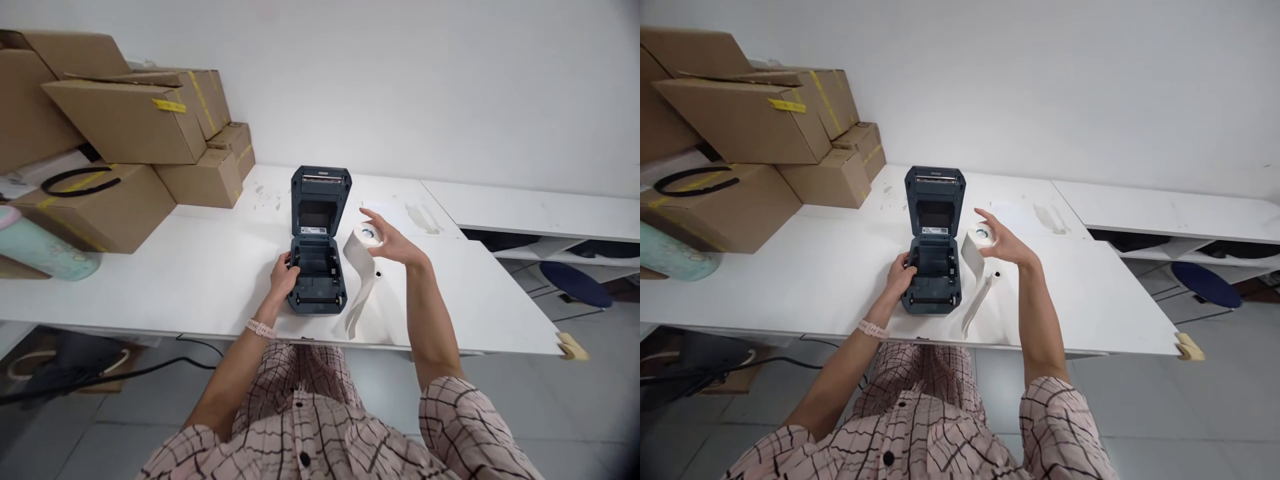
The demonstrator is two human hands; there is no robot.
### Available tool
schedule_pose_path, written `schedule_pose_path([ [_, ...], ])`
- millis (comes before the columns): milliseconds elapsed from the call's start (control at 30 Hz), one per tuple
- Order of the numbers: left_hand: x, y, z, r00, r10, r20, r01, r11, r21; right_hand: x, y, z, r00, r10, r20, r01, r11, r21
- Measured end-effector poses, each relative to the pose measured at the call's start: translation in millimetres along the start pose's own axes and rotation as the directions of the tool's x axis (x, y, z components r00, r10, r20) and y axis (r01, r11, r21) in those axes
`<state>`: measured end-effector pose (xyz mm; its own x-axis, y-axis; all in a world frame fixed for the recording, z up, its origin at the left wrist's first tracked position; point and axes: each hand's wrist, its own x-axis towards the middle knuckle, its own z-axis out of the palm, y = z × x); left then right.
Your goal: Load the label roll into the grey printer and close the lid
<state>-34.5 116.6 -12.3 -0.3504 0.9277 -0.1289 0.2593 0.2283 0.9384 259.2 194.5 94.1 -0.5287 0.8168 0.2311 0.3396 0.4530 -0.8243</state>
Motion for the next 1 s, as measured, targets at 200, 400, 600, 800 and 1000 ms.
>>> schedule_pose_path([
  [200,5,-5,1.3,1.0,-0.003,0.012,0.004,1.0,-0.016,19,70,24,0.991,0.126,-0.046,-0.127,0.991,-0.031],
  [400,12,-14,4.6,1.0,0.022,-0.008,-0.022,0.999,-0.045,-2,93,18,0.972,0.235,0.015,-0.235,0.957,0.169],
  [600,14,-17,5.2,1.0,0.018,0.0,-0.018,0.997,-0.072,-83,106,5,0.959,0.273,0.076,-0.283,0.901,0.329],
  [800,12,-15,5.6,1.0,0.014,-0.008,-0.015,0.995,-0.1,-96,62,28,0.964,0.174,0.201,-0.233,0.917,0.323],
  [1000,10,-11,7.2,1.0,0.002,-0.03,-0.007,0.986,-0.164,-32,-34,52,0.916,-0.138,0.377,0.13,0.99,0.046],
])
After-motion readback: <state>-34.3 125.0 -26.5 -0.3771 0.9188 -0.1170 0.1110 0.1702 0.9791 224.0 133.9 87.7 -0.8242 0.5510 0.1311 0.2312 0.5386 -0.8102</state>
